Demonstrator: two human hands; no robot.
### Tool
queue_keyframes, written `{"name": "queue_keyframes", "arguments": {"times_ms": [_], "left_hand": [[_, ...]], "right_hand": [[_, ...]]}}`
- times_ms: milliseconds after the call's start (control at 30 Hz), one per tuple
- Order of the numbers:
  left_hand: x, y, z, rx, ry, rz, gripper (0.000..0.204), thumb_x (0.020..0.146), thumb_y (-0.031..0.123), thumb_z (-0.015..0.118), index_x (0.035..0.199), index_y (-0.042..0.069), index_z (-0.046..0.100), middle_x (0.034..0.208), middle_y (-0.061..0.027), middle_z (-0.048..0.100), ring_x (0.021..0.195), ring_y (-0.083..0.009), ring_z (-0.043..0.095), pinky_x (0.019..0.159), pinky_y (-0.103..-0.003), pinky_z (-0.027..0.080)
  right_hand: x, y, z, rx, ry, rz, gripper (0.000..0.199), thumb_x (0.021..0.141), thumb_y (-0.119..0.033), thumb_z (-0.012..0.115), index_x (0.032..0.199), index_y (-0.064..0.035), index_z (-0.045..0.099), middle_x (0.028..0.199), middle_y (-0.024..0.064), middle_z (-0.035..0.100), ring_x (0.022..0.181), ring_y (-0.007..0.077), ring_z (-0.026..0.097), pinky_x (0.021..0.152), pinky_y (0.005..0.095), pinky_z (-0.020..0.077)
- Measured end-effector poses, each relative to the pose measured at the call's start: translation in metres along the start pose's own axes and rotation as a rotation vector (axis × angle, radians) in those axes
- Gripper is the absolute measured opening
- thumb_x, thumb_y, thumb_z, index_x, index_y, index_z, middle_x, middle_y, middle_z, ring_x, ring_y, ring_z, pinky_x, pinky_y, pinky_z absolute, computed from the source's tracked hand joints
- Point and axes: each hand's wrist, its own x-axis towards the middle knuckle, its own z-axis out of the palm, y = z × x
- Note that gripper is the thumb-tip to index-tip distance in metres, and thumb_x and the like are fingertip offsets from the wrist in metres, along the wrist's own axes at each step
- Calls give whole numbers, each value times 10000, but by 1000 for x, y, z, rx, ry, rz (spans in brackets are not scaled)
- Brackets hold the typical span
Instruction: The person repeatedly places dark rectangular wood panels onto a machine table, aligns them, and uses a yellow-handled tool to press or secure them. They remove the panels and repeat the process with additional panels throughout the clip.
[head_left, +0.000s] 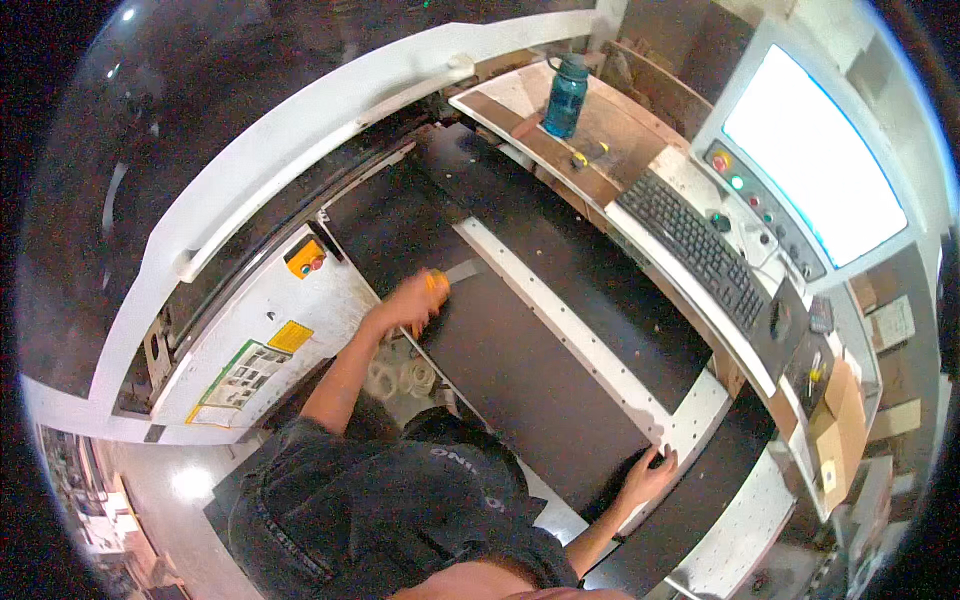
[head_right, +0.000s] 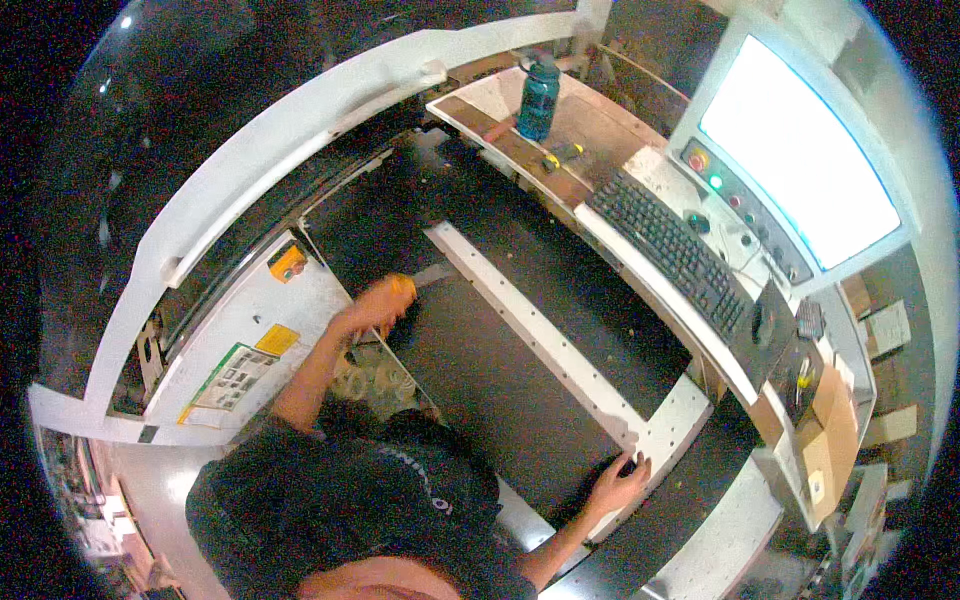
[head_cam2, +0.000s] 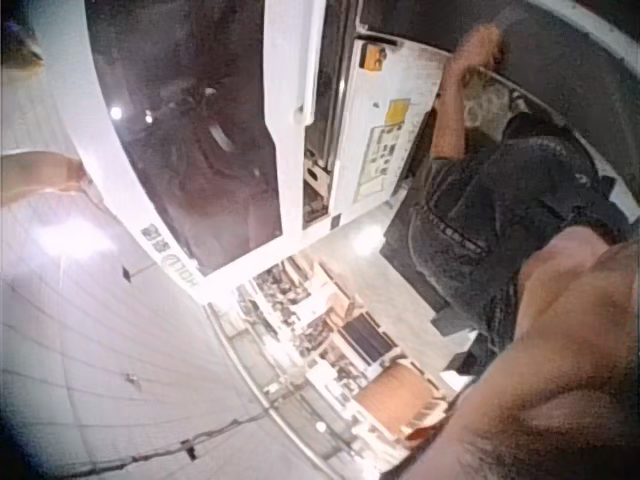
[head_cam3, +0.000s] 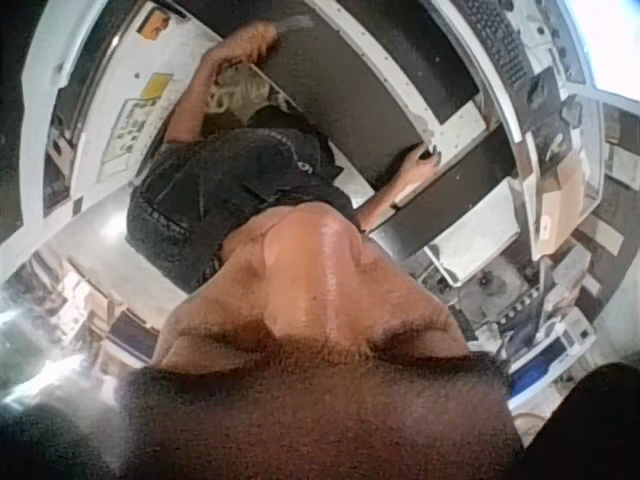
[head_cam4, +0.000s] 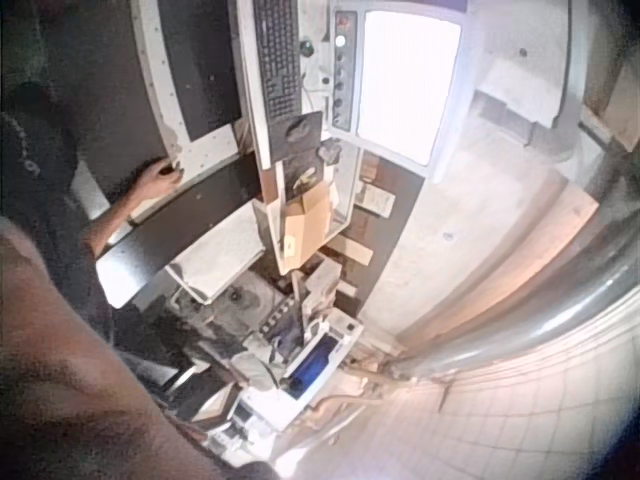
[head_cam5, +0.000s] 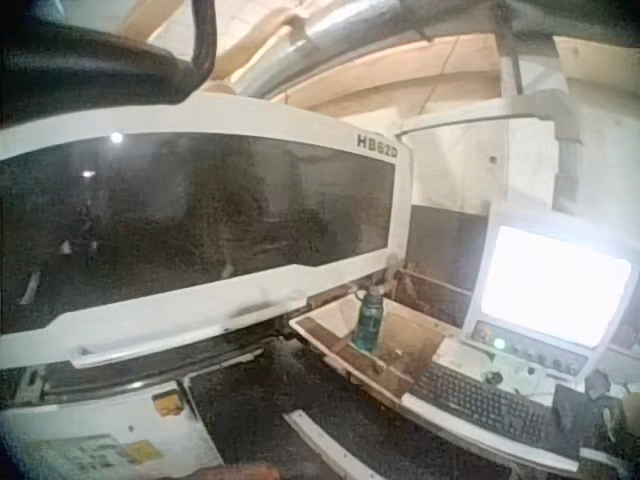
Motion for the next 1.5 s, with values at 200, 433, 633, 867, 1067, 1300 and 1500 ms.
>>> {"name": "queue_keyframes", "arguments": {"times_ms": [200, 433, 633, 867, 1067, 1300, 1500], "left_hand": [[-118, 43, -4, -40, -561, -82, 260, 1067, 335, 500, 1132, 95, 579, 835, -44, 621, 671, -169, 629, 582, -348, 531], [-176, 64, -167, 420, 1254, -427, 475, 1083, 378, 442, 1195, -62, 585, 786, -251, 696, 758, -434, 701, 625, -526, 550], [-211, 38, -262, 602, 1661, -466, 542, 1072, 528, 391, 1224, 54, 605, 861, -238, 720, 796, -451, 709, 667, -560, 551], [-186, -25, -255, 677, 1538, -551, 520, 1071, 448, 438, 1275, 7, 623, 1175, -243, 689, 1214, -436, 587, 985, -543, 502], [-219, 12, -201, 639, 1569, -359, 410, 1034, 312, 537, 1265, -21, 602, 1294, -247, 628, 1218, -429, 569, 1001, -522, 473], [-204, 30, -56, 132, 1251, -67, 364, 1021, 273, 602, 1278, 15, 601, 1249, -198, 652, 1148, -349, 621, 997, -459, 469], [-177, 122, 47, -601, 367, 111, 487, 1058, 370, 558, 1401, 29, 497, 1335, -122, 631, 1125, -204, 652, 927, -352, 524]], "right_hand": [[4, 5, -4, -3, -1, 4, 473, 1015, -373, 609, 1280, 17, 647, 1306, 219, 614, 1217, 395, 570, 1023, 478, 460], [24, 8, -15, -30, -97, -48, 505, 970, -386, 668, 1270, 19, 659, 1232, 253, 654, 1139, 416, 609, 996, 496, 472], [121, 14, 36, -24, -216, -36, 696, 857, -490, 761, 1295, 39, 649, 1265, 280, 660, 1233, 447, 587, 1050, 475, 461], [230, 31, 124, -209, -263, -22, 1133, 786, -845, 603, 1556, -50, 365, 1600, 189, 347, 1488, 375, 286, 1180, 623, 156], [255, 2, 141, 72, -352, 183, 967, 762, -710, 752, 1401, -2, 592, 1504, 202, 521, 1484, 382, 307, 1209, 554, 81], [234, 20, 112, 1174, -446, 370, 556, 888, -164, 794, 1296, 109, 532, 1234, 134, 631, 1050, 263, 613, 924, 398, 498], [162, 17, 36, 1332, -545, 321, 601, 922, -110, 750, 1399, 106, 454, 1291, 152, 613, 1143, 279, 604, 1024, 394, 460]]}}
